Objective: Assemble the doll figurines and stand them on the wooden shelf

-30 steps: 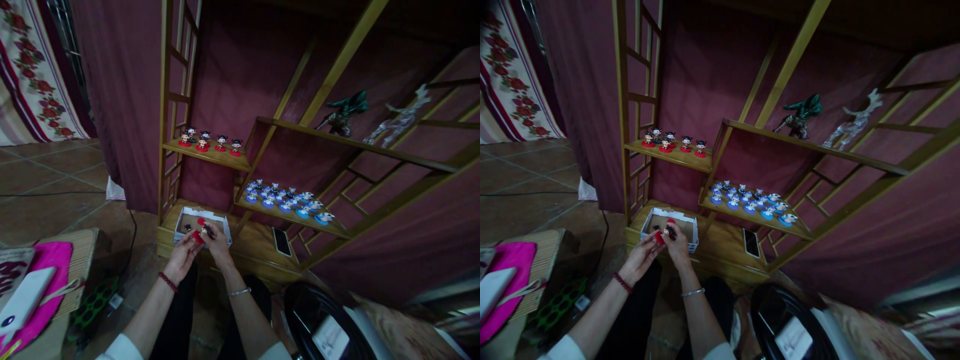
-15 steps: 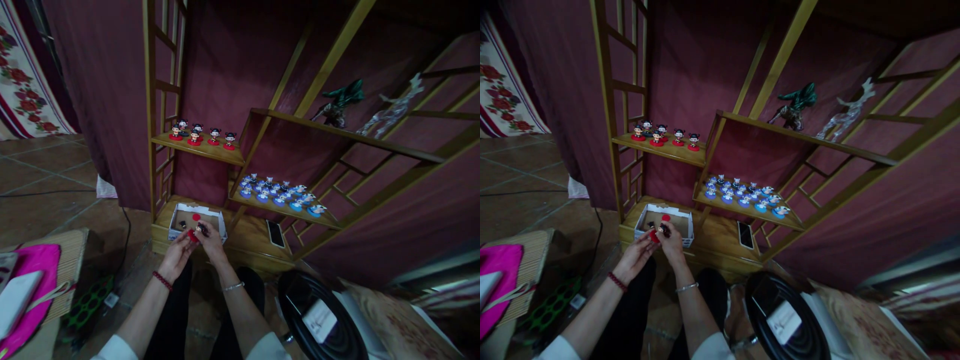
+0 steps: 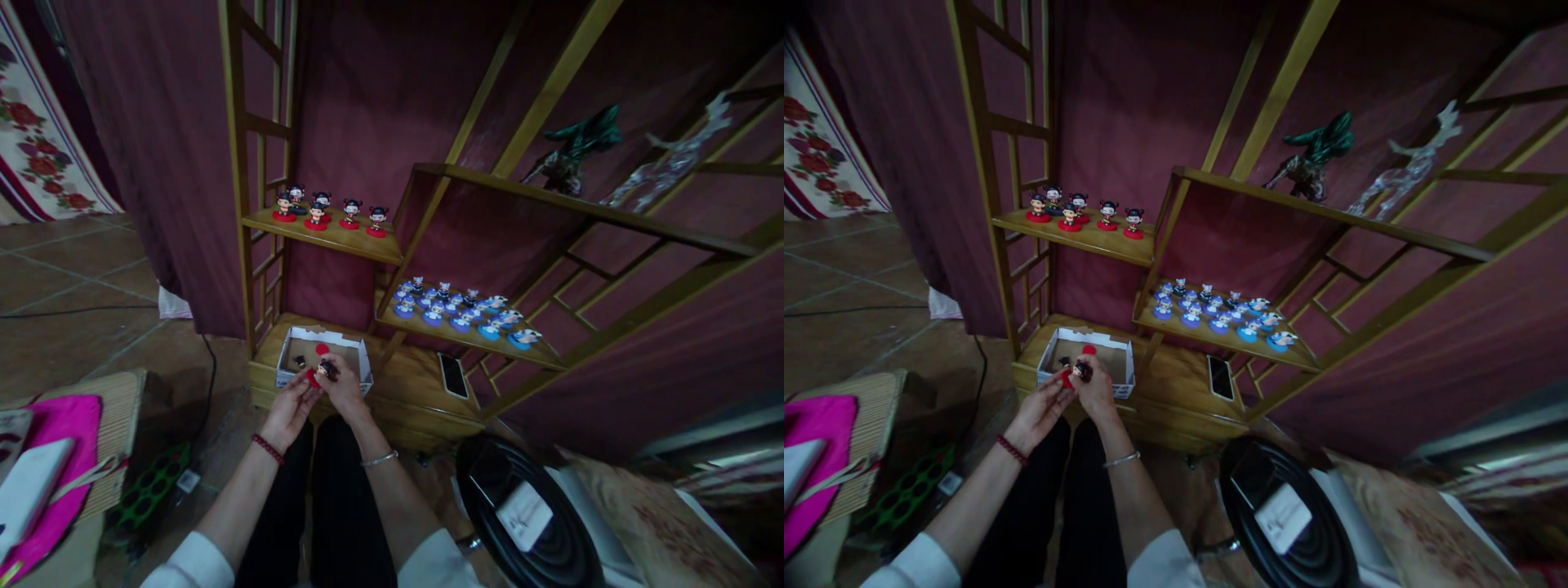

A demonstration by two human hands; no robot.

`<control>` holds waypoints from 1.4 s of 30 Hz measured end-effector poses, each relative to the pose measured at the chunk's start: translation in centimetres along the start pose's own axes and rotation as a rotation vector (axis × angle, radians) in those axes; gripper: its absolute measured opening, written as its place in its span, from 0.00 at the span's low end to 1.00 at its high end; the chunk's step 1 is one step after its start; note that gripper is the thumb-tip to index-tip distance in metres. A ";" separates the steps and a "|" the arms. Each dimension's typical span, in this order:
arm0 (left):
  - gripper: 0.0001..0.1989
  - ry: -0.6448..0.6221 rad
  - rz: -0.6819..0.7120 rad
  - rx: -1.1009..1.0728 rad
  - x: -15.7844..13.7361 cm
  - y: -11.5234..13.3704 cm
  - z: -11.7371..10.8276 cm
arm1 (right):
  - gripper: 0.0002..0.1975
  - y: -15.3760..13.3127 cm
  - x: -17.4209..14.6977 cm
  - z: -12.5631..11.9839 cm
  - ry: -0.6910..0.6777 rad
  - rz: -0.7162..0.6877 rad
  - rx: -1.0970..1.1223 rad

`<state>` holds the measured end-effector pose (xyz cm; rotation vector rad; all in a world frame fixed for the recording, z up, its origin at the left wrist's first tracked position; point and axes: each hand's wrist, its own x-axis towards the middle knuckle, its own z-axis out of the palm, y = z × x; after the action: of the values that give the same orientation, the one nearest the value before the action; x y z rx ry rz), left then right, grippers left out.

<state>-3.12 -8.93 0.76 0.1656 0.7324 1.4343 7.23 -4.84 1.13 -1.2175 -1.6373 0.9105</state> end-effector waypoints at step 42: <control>0.15 -0.085 0.029 -0.020 1.3 -0.6 0.1 | 0.13 -1.5 0.9 -0.8 0.033 -0.027 -0.165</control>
<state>-2.65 -7.80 0.09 0.2209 0.6476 1.4523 7.31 -4.28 3.00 -1.3113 -1.7254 0.7458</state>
